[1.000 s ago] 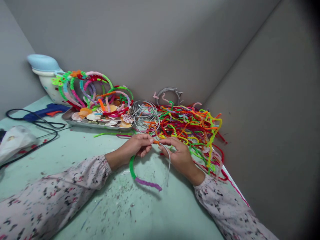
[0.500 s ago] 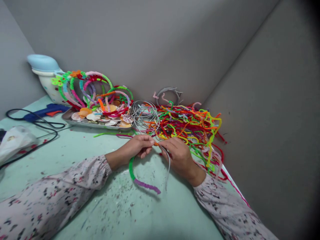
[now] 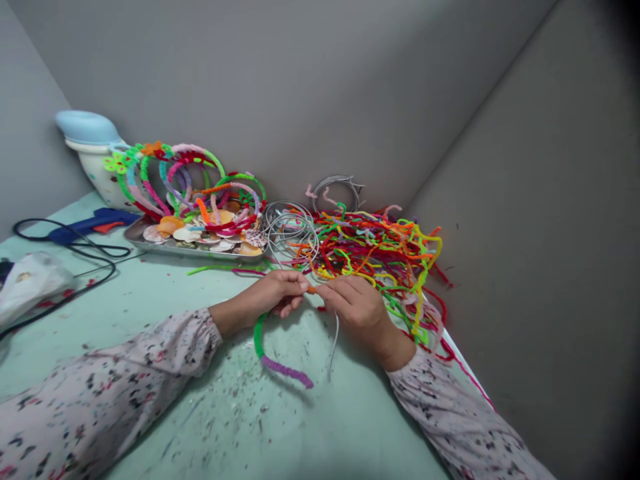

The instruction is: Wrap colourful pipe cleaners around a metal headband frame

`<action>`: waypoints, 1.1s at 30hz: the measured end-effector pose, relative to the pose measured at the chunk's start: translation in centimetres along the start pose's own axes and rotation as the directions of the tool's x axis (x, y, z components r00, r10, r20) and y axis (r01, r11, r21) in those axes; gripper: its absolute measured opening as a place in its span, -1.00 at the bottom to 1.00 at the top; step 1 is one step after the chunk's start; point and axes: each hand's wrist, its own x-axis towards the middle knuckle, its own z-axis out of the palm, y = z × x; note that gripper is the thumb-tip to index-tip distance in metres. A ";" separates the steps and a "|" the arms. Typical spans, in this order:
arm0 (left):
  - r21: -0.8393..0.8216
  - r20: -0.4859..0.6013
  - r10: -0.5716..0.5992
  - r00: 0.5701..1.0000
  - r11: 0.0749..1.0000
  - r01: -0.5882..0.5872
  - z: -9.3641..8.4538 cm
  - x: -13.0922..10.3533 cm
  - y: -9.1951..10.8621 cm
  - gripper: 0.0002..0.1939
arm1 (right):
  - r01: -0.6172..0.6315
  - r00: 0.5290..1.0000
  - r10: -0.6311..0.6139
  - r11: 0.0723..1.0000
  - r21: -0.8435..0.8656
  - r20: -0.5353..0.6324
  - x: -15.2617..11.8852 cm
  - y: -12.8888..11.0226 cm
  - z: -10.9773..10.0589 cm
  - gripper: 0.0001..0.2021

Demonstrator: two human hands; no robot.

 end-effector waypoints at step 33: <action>0.080 -0.106 0.144 0.984 0.988 -0.136 0.5 -0.2 -0.4 -0.79 | -0.670 0.458 0.597 -0.254 0.697 0.658 2.1 -1.6 -0.6 -0.78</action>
